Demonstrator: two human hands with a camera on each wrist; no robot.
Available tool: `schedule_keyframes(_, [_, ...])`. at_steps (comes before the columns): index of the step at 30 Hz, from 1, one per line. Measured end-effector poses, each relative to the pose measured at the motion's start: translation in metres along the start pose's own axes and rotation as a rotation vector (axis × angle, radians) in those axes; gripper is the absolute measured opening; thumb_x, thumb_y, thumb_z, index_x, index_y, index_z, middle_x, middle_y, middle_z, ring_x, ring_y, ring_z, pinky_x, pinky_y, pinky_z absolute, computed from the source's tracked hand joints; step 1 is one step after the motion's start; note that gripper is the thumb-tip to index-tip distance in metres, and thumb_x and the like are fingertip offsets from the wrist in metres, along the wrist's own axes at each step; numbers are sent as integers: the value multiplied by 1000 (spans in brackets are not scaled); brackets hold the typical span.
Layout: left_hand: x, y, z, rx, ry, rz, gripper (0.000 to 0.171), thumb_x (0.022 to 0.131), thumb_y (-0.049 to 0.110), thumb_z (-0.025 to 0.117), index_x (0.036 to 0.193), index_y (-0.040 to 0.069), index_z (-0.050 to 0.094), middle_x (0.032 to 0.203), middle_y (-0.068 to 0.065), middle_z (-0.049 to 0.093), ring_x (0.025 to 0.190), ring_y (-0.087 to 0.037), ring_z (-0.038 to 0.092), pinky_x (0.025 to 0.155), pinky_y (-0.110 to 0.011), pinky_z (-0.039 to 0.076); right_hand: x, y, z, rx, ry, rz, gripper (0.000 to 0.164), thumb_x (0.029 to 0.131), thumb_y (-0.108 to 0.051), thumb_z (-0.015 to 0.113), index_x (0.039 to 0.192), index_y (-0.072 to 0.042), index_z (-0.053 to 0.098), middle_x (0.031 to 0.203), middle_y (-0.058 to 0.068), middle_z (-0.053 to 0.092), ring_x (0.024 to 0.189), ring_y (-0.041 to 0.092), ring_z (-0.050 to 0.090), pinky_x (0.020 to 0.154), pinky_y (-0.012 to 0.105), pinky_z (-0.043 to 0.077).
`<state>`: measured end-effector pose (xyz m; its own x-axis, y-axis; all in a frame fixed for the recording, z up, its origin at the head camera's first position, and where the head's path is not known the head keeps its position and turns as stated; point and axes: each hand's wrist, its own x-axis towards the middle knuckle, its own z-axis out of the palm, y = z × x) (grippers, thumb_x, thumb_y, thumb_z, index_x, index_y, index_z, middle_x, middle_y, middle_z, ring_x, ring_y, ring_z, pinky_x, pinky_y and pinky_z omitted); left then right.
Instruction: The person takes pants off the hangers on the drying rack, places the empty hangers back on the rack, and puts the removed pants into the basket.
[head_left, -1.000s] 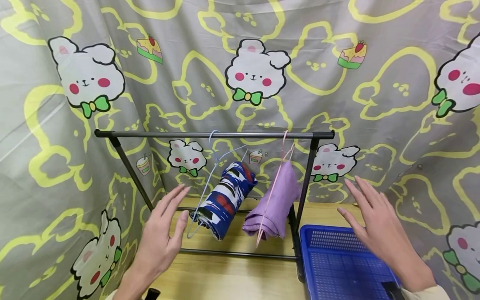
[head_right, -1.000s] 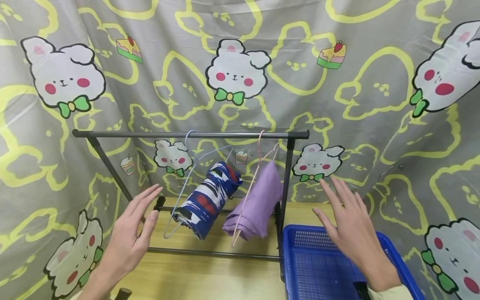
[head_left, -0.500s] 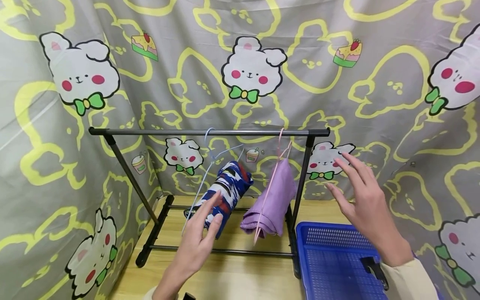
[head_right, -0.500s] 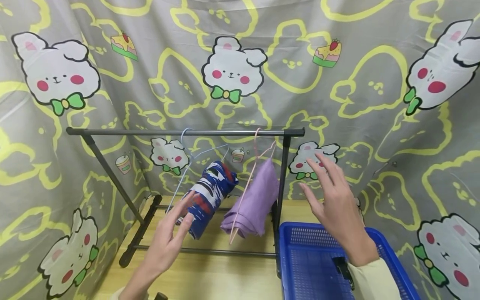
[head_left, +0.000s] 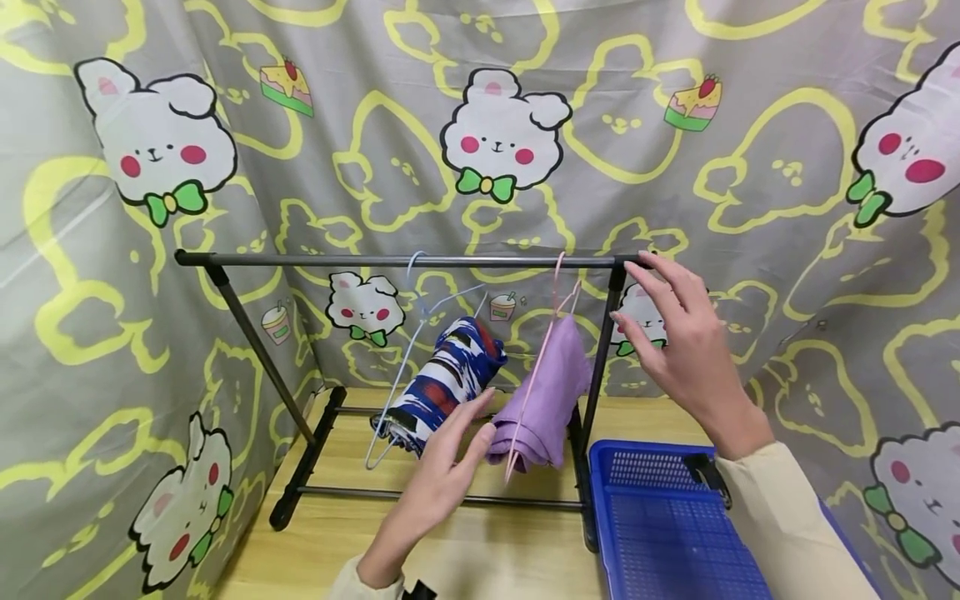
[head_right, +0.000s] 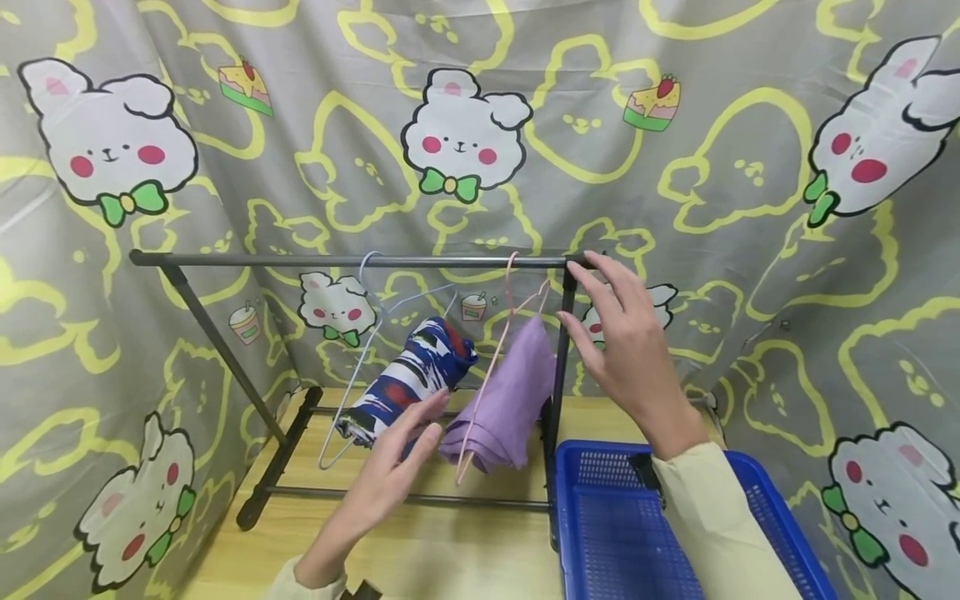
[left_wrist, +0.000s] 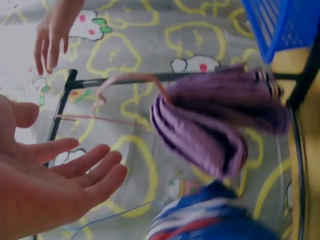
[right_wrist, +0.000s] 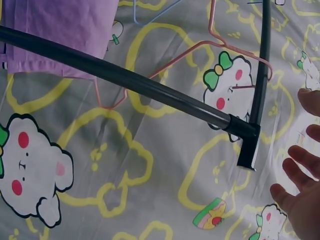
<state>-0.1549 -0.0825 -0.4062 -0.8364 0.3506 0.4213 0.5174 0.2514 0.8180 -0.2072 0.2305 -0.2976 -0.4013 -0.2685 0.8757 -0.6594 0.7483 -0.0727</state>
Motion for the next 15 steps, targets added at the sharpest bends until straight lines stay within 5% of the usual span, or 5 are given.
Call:
schedule_keyframes(6, [16,-6,10,-353,-174,-161,50,111,19,44,157,2,35,147,-26,50,128,-44,55,100,-55,49,14,7,10,-2,-8,-25,63,85,-3,82,143,-3,58,148,20,51,133,42,47,109,54,38])
schedule_keyframes(11, [26,-7,22,-435,-179,-205,50,111,17,43,157,-1,34,142,-29,52,124,-44,55,98,-48,51,23,10,15,-8,-3,-19,54,87,-3,81,137,-2,62,144,21,54,130,43,49,107,55,40])
schedule_keyframes(15, [31,-4,31,-500,-149,-224,48,112,18,42,154,-2,38,128,-32,55,100,-29,61,79,-31,54,29,12,20,-16,-10,-14,42,89,0,77,129,1,67,137,22,58,127,43,51,112,54,36])
